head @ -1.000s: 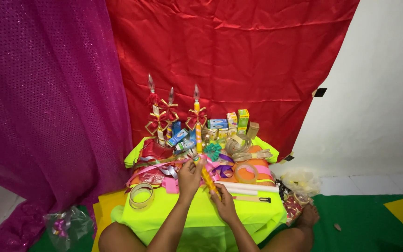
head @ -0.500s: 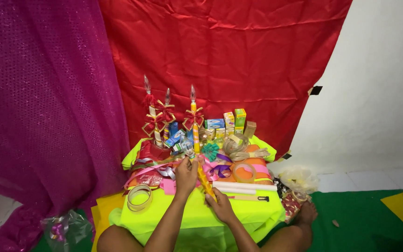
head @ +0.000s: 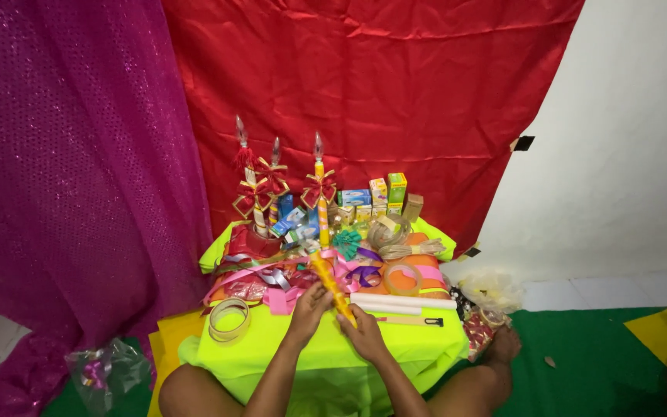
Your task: Wrapping yellow adhesive tape around decorative plastic sticks as part of a handicraft assembly.
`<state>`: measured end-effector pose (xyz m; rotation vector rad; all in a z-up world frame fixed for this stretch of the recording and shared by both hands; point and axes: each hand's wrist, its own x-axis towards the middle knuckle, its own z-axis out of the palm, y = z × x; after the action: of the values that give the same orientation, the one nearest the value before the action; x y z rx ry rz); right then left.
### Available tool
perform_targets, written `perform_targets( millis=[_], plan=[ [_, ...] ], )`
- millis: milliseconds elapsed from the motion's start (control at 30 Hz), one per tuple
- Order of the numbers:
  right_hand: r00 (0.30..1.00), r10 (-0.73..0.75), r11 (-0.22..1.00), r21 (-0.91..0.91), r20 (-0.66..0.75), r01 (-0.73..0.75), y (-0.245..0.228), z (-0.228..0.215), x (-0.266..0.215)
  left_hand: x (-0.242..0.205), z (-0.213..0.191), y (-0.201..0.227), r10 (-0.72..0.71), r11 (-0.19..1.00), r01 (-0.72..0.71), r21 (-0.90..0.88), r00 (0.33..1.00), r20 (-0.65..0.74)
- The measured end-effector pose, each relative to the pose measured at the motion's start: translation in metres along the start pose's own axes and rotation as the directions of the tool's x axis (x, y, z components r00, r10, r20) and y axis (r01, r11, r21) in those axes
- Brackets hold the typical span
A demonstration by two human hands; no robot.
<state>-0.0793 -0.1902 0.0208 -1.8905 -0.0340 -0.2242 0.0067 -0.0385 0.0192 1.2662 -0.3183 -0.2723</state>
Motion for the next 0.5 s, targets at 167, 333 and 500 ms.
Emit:
perform_targets(
  millis=[167,333,500],
  plan=[
    [0.999,-0.002,0.995,-0.097,0.052,0.007,-0.002,0.001,0.003,-0.012,-0.010,-0.005,0.002,0.996,-0.007,-0.083,0.998,-0.064],
    [0.989,0.029,1.000,-0.003,0.142,-0.029,-0.008,-0.001,0.006,-0.009,-0.024,-0.021,-0.049,0.952,-0.002,-0.306,0.986,-0.161],
    [0.989,0.017,0.999,-0.046,0.145,-0.010,-0.002,0.000,0.007,-0.012,-0.027,-0.025,0.022,0.947,-0.069,-0.313,0.988,-0.151]
  ],
)
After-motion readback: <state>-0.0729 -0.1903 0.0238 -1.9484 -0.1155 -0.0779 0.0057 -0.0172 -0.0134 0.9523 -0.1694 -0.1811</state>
